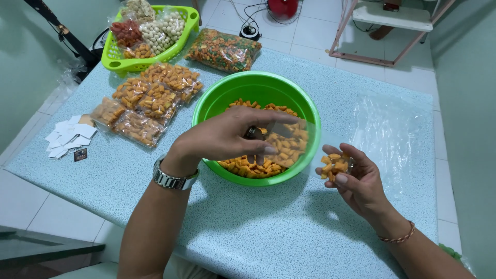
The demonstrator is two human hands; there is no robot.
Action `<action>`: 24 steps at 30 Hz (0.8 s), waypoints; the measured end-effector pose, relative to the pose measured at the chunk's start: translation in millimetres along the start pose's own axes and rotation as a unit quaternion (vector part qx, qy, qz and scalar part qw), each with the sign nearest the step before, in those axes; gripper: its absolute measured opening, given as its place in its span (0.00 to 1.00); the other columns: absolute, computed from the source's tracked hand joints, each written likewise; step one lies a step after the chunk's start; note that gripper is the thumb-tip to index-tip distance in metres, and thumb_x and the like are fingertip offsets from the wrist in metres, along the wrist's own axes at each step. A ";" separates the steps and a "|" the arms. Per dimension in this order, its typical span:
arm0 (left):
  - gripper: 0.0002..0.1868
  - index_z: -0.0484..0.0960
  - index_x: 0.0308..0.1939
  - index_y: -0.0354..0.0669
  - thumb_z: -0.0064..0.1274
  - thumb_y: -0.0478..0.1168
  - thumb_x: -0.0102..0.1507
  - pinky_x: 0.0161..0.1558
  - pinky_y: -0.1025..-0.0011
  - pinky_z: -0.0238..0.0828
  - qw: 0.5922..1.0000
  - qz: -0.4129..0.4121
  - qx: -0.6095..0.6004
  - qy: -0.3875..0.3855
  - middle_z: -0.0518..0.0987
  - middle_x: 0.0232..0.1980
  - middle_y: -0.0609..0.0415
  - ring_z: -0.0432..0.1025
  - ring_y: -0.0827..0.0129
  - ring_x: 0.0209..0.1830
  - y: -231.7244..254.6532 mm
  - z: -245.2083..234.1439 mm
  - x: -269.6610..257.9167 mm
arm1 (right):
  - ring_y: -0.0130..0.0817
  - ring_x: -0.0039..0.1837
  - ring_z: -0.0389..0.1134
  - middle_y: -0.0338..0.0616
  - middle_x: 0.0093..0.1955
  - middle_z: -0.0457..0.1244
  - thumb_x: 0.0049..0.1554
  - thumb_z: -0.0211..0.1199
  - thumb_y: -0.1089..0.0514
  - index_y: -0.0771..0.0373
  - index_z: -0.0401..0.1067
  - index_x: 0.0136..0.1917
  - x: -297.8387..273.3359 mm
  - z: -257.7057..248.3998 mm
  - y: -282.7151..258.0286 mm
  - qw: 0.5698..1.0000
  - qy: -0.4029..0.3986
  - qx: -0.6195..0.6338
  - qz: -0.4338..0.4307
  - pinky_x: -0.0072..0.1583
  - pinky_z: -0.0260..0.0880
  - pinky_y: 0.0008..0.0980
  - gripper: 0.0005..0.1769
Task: Filling small plastic bags with snacks from a large bowl using a metal scoop and placing labels inside.
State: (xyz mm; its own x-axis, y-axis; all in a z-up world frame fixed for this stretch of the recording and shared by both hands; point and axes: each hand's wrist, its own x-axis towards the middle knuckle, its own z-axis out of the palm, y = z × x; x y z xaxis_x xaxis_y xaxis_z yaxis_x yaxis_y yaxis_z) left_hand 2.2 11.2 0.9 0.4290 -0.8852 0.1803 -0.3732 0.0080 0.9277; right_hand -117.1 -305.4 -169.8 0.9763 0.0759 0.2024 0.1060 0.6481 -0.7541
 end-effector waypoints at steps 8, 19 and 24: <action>0.23 0.78 0.63 0.37 0.55 0.27 0.63 0.27 0.68 0.85 0.993 0.041 -0.026 0.104 0.83 0.52 0.30 0.82 0.61 0.28 0.8 8.2 -6.4 | 0.66 0.58 0.72 0.64 0.70 0.62 0.51 0.62 0.77 0.49 0.72 0.69 4.2 -9.6 8.7 0.998 0.024 0.042 0.027 0.46 0.86 0.41 0.36; 0.15 0.86 0.53 0.42 0.58 0.31 0.62 0.19 0.76 0.70 0.989 0.027 0.066 0.127 0.84 0.33 0.45 0.72 0.73 0.19 0.9 17.8 1.7 | 0.74 0.57 0.70 0.73 0.69 0.61 0.52 0.60 0.77 0.48 0.72 0.69 2.1 -17.7 15.6 0.994 -0.013 0.095 0.061 0.48 0.84 0.52 0.36; 0.23 0.84 0.58 0.45 0.63 0.31 0.58 0.19 0.74 0.70 0.991 0.004 0.103 0.086 0.87 0.42 0.42 0.77 0.67 0.22 -9.1 23.8 9.4 | 0.75 0.57 0.70 0.77 0.67 0.60 0.54 0.59 0.77 0.51 0.73 0.68 1.0 -36.5 17.5 0.995 -0.015 0.078 0.061 0.46 0.84 0.50 0.34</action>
State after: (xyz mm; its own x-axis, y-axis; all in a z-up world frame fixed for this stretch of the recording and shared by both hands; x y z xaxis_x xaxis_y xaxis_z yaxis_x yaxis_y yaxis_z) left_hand -9.9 -8.3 -13.6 0.5533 -0.7926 0.2561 -0.5285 -0.0963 0.8435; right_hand -107.4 -321.6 -205.7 0.9739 0.1822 0.1353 -0.0460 0.7424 -0.6684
